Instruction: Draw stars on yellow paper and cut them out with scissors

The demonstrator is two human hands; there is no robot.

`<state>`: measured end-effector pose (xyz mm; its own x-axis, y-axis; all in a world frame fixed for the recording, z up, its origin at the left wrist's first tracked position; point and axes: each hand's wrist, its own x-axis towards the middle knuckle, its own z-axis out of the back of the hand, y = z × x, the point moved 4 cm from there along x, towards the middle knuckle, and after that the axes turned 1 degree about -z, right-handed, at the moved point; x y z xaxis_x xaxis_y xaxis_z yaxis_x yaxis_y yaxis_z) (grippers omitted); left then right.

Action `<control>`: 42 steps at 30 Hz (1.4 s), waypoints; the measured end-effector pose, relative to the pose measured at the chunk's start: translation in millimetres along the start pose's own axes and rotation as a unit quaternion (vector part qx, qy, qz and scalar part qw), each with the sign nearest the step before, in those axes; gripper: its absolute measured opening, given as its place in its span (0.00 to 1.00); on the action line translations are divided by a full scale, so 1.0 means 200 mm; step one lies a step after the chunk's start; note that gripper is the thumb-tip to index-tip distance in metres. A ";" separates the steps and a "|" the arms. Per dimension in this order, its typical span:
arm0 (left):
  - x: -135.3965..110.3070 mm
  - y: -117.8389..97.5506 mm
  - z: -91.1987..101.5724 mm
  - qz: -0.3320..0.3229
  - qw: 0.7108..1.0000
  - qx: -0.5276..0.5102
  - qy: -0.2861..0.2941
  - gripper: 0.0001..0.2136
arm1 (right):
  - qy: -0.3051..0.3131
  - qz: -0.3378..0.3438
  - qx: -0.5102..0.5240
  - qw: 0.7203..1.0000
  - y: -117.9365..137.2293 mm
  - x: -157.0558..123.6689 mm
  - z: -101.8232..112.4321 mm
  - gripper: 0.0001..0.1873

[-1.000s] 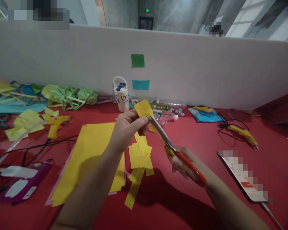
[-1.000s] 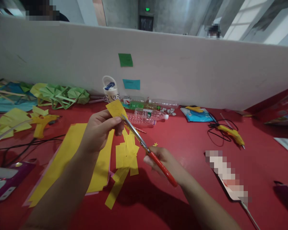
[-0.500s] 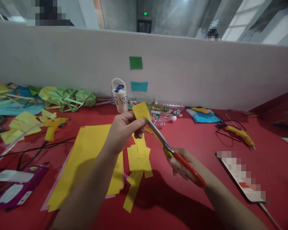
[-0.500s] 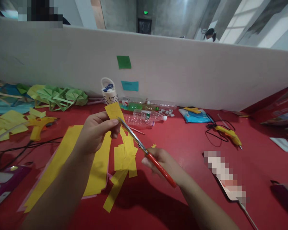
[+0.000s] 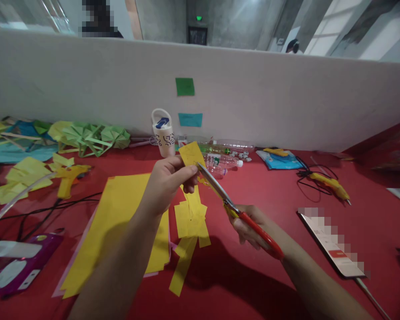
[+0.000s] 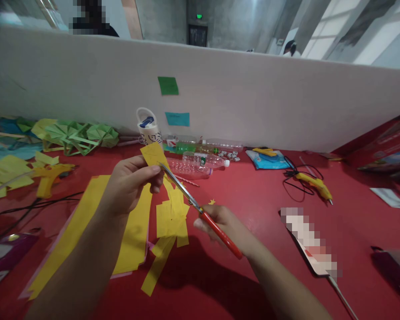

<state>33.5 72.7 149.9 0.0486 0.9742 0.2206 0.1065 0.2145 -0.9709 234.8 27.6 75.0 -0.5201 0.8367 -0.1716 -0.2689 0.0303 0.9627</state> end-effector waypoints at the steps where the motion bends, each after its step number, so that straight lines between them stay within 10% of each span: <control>1: 0.00 0.00 0.00 -0.001 1.000 -0.002 0.000 0.05 | 0.000 -0.001 0.000 1.000 0.00 0.00 0.00 0.29; 42: -0.02 0.00 -0.07 -0.031 0.998 0.001 0.047 0.11 | 0.008 0.040 0.017 0.999 0.03 0.00 -0.04 0.33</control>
<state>46.6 67.7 149.5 0.1355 0.9482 0.2875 0.1109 0.2738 -0.9554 227.1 23.0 78.4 -0.5517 0.8284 -0.0964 -0.1987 -0.0184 0.9799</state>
